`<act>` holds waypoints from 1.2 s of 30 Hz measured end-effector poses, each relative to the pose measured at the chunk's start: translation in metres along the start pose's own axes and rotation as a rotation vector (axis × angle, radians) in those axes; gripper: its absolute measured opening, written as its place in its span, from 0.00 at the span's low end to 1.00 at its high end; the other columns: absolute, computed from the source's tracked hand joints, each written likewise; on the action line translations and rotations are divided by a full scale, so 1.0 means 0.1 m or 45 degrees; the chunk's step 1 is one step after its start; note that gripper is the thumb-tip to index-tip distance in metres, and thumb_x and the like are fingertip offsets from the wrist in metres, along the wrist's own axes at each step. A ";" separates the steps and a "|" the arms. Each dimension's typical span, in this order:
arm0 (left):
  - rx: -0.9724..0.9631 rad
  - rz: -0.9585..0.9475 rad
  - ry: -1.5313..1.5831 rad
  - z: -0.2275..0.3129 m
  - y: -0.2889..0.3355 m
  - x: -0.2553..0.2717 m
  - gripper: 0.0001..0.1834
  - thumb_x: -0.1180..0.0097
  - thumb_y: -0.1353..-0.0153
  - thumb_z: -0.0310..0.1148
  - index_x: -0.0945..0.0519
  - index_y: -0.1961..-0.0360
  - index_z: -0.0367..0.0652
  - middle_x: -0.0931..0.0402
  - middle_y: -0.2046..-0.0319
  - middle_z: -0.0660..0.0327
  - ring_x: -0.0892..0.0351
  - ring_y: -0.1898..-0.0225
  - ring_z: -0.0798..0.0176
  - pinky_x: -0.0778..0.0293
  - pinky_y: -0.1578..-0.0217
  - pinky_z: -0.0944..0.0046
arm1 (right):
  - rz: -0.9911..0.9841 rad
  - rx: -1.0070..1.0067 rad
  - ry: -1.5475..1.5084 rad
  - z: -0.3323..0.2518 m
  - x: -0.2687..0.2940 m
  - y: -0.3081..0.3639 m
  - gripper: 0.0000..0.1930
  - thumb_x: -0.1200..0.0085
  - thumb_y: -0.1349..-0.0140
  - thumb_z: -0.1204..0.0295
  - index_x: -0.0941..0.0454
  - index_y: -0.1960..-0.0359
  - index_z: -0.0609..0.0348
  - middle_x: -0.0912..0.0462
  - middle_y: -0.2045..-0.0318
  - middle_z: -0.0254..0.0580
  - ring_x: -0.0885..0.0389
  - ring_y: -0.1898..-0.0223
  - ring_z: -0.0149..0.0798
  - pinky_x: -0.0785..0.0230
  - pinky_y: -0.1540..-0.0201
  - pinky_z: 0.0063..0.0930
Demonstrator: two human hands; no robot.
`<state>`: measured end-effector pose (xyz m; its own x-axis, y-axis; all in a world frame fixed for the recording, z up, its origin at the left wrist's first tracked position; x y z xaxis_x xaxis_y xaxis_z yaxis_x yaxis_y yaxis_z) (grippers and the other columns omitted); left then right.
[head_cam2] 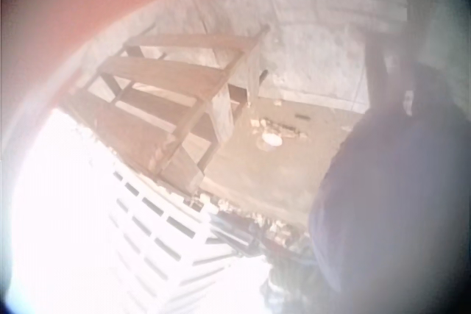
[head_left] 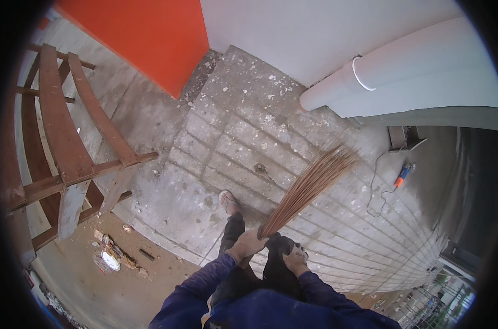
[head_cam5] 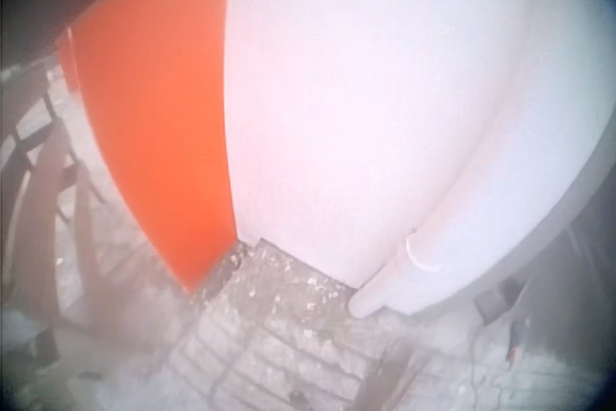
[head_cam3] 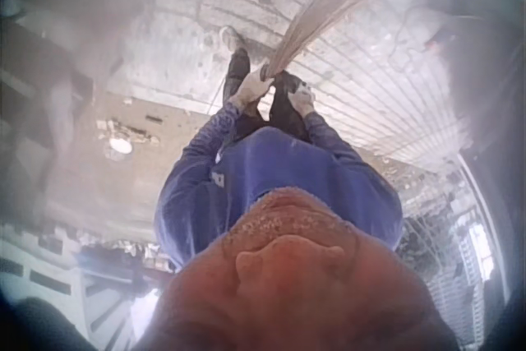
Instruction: The person uses an angle grinder to smooth a concrete floor, moving the tool across the surface to create linear grooves. After grinding, the person sweeps the area with a broom to clear dust and debris.
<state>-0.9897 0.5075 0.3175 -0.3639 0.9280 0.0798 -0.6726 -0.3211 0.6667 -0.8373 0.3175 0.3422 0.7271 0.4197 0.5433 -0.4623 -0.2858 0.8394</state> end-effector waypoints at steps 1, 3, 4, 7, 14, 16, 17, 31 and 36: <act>0.097 0.060 -0.136 -0.11 -0.28 0.24 0.29 0.36 0.37 0.43 0.25 0.38 0.41 0.17 0.53 0.38 0.19 0.47 0.33 0.23 0.46 0.45 | 0.080 0.057 -0.036 -0.09 0.15 -0.03 0.33 0.39 0.37 0.47 0.26 0.34 0.51 0.23 0.39 0.54 0.27 0.35 0.59 0.33 0.34 0.56; 0.126 0.363 0.013 -0.28 -0.80 0.85 0.24 0.38 0.35 0.45 0.24 0.45 0.39 0.16 0.60 0.42 0.17 0.56 0.39 0.22 0.55 0.48 | 0.141 0.054 0.002 -0.18 0.36 -0.10 0.34 0.39 0.36 0.47 0.27 0.34 0.51 0.23 0.39 0.53 0.27 0.35 0.59 0.34 0.34 0.57; 0.234 0.534 0.318 -0.40 -0.96 1.09 0.20 0.39 0.32 0.43 0.23 0.48 0.40 0.16 0.66 0.47 0.14 0.66 0.46 0.19 0.65 0.51 | 0.202 0.097 -0.001 -0.22 0.43 -0.11 0.34 0.39 0.36 0.46 0.28 0.34 0.50 0.23 0.39 0.53 0.28 0.35 0.59 0.34 0.34 0.58; 0.360 0.780 0.961 -0.42 -0.93 1.11 0.12 0.43 0.27 0.38 0.24 0.50 0.43 0.21 0.73 0.58 0.19 0.79 0.63 0.24 0.80 0.61 | 0.159 0.033 -0.057 -0.26 0.46 -0.20 0.35 0.39 0.36 0.46 0.28 0.33 0.50 0.24 0.38 0.53 0.29 0.34 0.59 0.35 0.33 0.57; 0.274 0.509 0.900 0.27 -0.18 -0.15 0.27 0.41 0.32 0.26 0.30 0.32 0.39 0.16 0.58 0.56 0.15 0.60 0.60 0.19 0.55 0.62 | 0.034 0.119 0.158 -0.56 0.55 -0.58 0.36 0.41 0.36 0.44 0.28 0.32 0.51 0.26 0.35 0.52 0.30 0.32 0.58 0.36 0.31 0.55; 0.279 0.458 0.762 0.20 -0.64 0.24 0.22 0.40 0.31 0.33 0.27 0.38 0.39 0.17 0.64 0.57 0.15 0.67 0.62 0.18 0.64 0.62 | -0.007 0.110 0.138 -0.53 0.68 -0.66 0.35 0.41 0.36 0.44 0.27 0.33 0.51 0.26 0.35 0.51 0.29 0.32 0.58 0.36 0.31 0.55; 0.301 0.493 0.730 0.14 -0.94 0.57 0.19 0.39 0.30 0.38 0.24 0.43 0.40 0.18 0.68 0.58 0.16 0.72 0.62 0.18 0.69 0.61 | -0.003 0.111 0.110 -0.52 0.74 -0.70 0.35 0.41 0.36 0.45 0.27 0.33 0.52 0.26 0.35 0.51 0.29 0.32 0.57 0.36 0.31 0.55; 0.429 0.591 1.447 0.49 -1.78 0.87 0.16 0.40 0.26 0.38 0.25 0.46 0.41 0.22 0.70 0.64 0.23 0.77 0.70 0.25 0.77 0.65 | -0.024 0.158 0.188 -0.48 1.10 -0.85 0.36 0.38 0.38 0.45 0.28 0.33 0.51 0.23 0.38 0.51 0.27 0.34 0.55 0.33 0.32 0.52; 0.363 1.094 1.804 0.77 -1.57 0.64 0.16 0.39 0.27 0.40 0.26 0.48 0.42 0.23 0.72 0.64 0.23 0.79 0.69 0.26 0.80 0.65 | -0.103 0.124 0.251 -0.42 1.01 -0.88 0.36 0.39 0.37 0.44 0.28 0.33 0.52 0.22 0.38 0.50 0.27 0.34 0.54 0.35 0.32 0.52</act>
<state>-0.8578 0.6322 0.2753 -0.8976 -0.4266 -0.1113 0.0874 -0.4196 0.9035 -0.7444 0.4208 0.3235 0.6420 0.6021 0.4747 -0.3485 -0.3224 0.8801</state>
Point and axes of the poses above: each hand's wrist, its own y-axis away from the middle knuckle, its own x-axis out of the back of the hand, z = x × y, the point moved 5 cm from there along -y, towards the middle knuckle
